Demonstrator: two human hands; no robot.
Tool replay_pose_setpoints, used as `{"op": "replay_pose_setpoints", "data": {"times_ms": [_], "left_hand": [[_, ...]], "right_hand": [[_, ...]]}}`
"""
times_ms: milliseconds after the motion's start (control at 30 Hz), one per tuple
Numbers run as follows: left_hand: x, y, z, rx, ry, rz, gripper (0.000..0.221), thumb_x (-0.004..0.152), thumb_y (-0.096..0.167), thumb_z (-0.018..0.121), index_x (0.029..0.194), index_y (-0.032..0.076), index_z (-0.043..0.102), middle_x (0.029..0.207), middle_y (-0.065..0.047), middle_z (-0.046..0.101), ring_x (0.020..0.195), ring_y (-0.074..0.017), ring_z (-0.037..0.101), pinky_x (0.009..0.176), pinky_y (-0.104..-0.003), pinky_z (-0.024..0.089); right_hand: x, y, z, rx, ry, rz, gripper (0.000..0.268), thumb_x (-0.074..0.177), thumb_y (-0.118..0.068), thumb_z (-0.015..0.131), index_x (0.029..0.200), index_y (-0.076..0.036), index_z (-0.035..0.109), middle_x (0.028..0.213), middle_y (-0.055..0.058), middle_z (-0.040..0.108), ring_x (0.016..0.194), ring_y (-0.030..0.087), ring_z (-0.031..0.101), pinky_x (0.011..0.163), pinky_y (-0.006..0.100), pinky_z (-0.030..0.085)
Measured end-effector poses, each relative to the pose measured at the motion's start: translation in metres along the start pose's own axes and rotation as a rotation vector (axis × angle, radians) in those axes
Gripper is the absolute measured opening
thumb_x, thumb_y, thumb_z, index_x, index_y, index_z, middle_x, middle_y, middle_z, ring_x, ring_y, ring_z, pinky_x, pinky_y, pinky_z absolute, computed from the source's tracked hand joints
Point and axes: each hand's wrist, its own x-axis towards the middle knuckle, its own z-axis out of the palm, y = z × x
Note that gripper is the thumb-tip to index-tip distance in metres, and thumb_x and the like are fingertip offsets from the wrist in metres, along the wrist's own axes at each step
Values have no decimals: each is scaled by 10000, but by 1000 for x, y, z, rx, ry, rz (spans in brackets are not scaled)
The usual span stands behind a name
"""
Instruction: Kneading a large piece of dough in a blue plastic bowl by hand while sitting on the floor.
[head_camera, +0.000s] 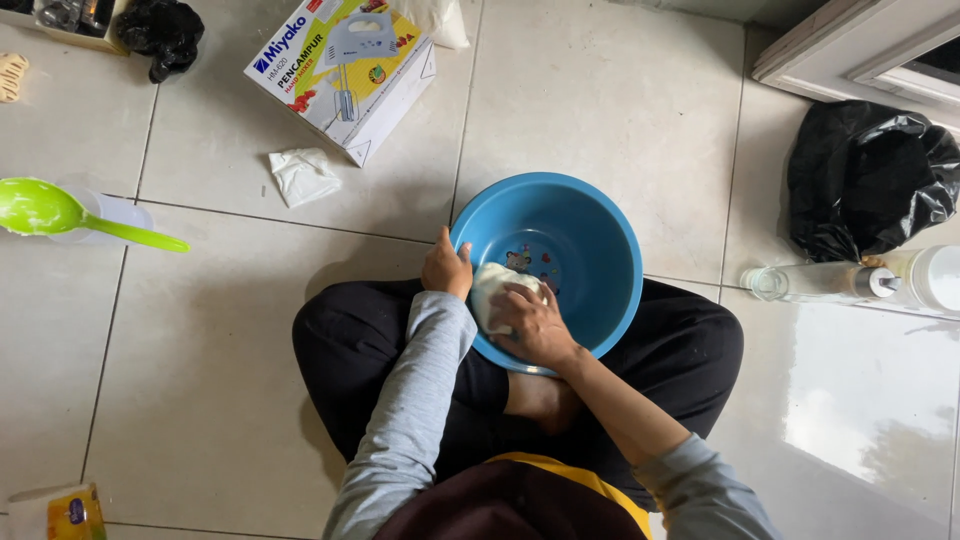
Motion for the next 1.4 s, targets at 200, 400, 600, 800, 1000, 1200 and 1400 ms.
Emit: {"op": "replay_pose_setpoints", "data": {"times_ms": [200, 400, 600, 800, 1000, 1200, 1400], "left_hand": [[4, -4, 9, 20, 0, 15, 545, 1053, 327, 560, 1523, 80, 436, 1367, -153, 654, 1217, -325, 659, 959, -490, 588], [-2, 7, -4, 44, -17, 58, 529, 1076, 354, 507, 1510, 61, 433, 1316, -205, 668, 1187, -361, 671, 945, -517, 595], [2, 7, 1, 44, 25, 53, 592, 1093, 506, 390, 1485, 65, 441, 1281, -206, 679, 1152, -364, 689, 909, -515, 600], [4, -13, 8, 21, 53, 34, 659, 1069, 575, 407, 1493, 73, 457, 1306, -185, 675, 1170, -366, 675, 932, -522, 581], [6, -6, 13, 5, 59, 40, 620, 1067, 574, 421, 1474, 110, 481, 1299, -163, 686, 1165, -335, 687, 925, -501, 591], [7, -4, 13, 0, 59, 52, 649, 1067, 584, 417, 1493, 98, 473, 1322, -170, 677, 1202, -334, 669, 961, -497, 574], [12, -7, 19, -18, 61, 39, 633, 1066, 567, 436, 1480, 91, 484, 1318, -176, 679, 1196, -341, 670, 966, -498, 573]], "right_hand": [[-33, 80, -24, 34, -208, 346, 288, 706, -478, 831, 858, -277, 691, 1057, -27, 663, 924, 350, 737, 813, 518, 595], [39, 125, 9, 222, 63, 623, 440, 1019, -283, 596, 1428, -202, 455, 1253, 243, 530, 1136, 544, 636, 890, 616, 553], [71, 49, 50, 194, 22, 630, 368, 998, -391, 489, 1342, -382, 620, 1304, 122, 663, 1213, 423, 648, 955, 590, 548], [12, -1, 30, 4, -14, 113, 426, 825, -555, 630, 1134, -268, 694, 1327, 34, 639, 1438, 437, 414, 1012, 668, 404], [-26, 61, -28, 286, 36, 285, 391, 741, -396, 916, 1004, -224, 684, 1018, 15, 577, 1004, 345, 710, 819, 470, 606], [-7, 100, -12, 414, -39, 599, 1212, 645, -453, 954, 1632, -255, 278, 1576, 318, 230, 1393, 546, 430, 1133, 614, 440], [-5, 111, 6, 616, -142, 526, 991, 600, -456, 986, 1483, -241, 592, 1438, 118, 614, 1365, 341, 545, 1183, 469, 423]]}}
